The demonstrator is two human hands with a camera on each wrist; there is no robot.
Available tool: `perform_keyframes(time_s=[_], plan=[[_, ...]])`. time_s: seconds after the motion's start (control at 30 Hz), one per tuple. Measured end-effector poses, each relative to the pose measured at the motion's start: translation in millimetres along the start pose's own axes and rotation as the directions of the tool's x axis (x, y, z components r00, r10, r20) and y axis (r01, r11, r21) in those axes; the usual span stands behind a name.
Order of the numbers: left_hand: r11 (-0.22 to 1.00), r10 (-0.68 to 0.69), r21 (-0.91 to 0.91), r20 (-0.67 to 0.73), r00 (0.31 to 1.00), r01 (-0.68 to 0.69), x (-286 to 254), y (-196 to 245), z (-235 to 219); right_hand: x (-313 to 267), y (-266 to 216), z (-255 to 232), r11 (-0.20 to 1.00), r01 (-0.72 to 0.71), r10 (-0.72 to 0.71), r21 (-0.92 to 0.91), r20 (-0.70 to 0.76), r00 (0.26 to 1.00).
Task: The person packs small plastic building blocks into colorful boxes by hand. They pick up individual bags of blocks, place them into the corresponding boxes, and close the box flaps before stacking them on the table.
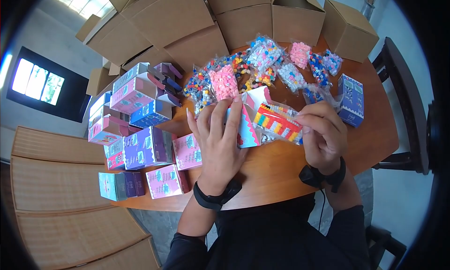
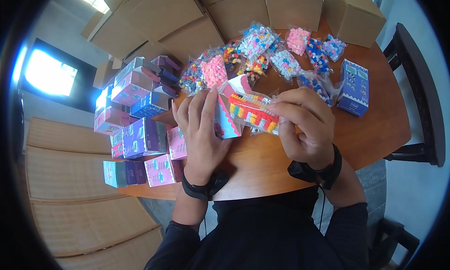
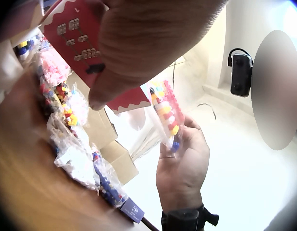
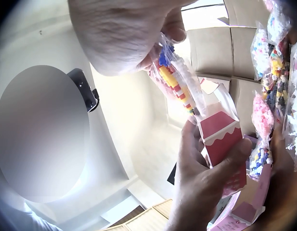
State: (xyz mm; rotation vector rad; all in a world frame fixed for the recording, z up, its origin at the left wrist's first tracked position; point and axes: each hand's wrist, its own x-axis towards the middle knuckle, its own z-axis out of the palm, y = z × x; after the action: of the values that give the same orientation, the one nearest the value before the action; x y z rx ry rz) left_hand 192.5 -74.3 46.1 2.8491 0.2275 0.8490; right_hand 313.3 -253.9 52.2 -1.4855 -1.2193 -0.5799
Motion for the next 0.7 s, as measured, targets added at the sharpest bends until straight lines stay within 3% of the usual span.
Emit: perform_keyframes(time_s=[0.33, 0.43, 0.53, 0.7], plan=[[1.000, 0.017, 0.008, -0.005, 1.000, -0.017, -0.1, 1.2, 2.3, 1.2, 3.3, -9.3, 0.994, -0.103, 0.103, 0.026, 0.017, 0.995], [1.000, 0.027, -0.005, 0.000, 1.000, -0.027, -0.5, 2.4, 1.5, 3.8, 5.1, -10.2, 0.987, -0.143, 0.137, 0.068, 0.092, 0.986], [0.999, 0.040, 0.009, 0.016, 0.999, -0.041, -0.7, 4.1, 0.6, 4.8, 3.7, -7.0, 0.955, -0.271, 0.237, 0.118, 0.242, 0.941], [0.993, 0.105, -0.053, 0.049, 0.993, -0.102, -1.0, 9.1, 0.2, 6.2, 7.8, 0.4, 0.972, -0.205, 0.158, 0.112, 0.331, 0.930]])
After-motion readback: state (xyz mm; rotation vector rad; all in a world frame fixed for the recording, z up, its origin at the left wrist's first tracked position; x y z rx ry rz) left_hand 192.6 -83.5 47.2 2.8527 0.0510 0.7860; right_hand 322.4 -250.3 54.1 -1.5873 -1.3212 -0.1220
